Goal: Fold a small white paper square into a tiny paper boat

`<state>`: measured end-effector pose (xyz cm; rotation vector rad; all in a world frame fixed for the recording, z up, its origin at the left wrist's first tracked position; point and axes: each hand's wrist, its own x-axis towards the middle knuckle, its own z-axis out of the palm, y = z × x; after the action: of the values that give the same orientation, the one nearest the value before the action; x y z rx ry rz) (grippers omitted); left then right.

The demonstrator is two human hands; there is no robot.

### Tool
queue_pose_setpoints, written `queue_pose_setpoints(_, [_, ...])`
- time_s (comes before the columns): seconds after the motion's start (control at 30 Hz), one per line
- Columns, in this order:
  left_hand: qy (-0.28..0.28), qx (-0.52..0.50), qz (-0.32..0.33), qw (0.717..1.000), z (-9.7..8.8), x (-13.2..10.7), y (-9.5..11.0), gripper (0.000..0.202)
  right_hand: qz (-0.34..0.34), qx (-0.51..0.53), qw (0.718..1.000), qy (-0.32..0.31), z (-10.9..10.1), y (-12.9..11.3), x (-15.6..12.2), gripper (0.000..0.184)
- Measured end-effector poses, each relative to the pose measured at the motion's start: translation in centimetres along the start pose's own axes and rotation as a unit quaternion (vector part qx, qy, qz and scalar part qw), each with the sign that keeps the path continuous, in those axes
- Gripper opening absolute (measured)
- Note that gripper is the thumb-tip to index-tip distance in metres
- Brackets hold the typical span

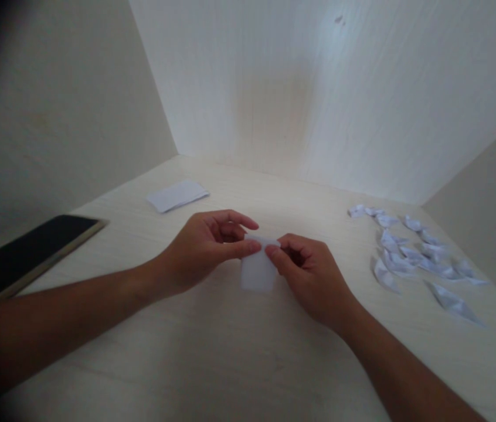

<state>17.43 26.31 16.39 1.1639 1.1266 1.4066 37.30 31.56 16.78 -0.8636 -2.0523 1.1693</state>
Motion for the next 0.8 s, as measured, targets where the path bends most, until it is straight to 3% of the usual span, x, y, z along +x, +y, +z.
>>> queue_pose_setpoints(0.23, [-0.017,-0.036,-0.038,0.998,-0.1,0.1,-0.1,0.030,0.032,0.046,0.998,-0.019,-0.3,0.4,0.1,0.032])
queue_pose_setpoints(0.57, [-0.028,-0.034,-0.046,0.998,0.0,0.2,-0.2,0.027,0.034,0.024,0.999,-0.004,-0.3,0.4,0.2,0.035])
queue_pose_setpoints(0.7, [-0.059,-0.032,-0.048,0.997,0.0,0.0,-0.3,0.047,0.042,0.027,0.999,0.018,-0.4,0.9,0.5,0.036])
queue_pose_setpoints(0.8, [-0.105,-0.031,-0.086,0.990,0.1,-0.2,-0.4,0.060,0.047,0.034,0.998,0.037,-0.6,1.2,0.7,0.038])
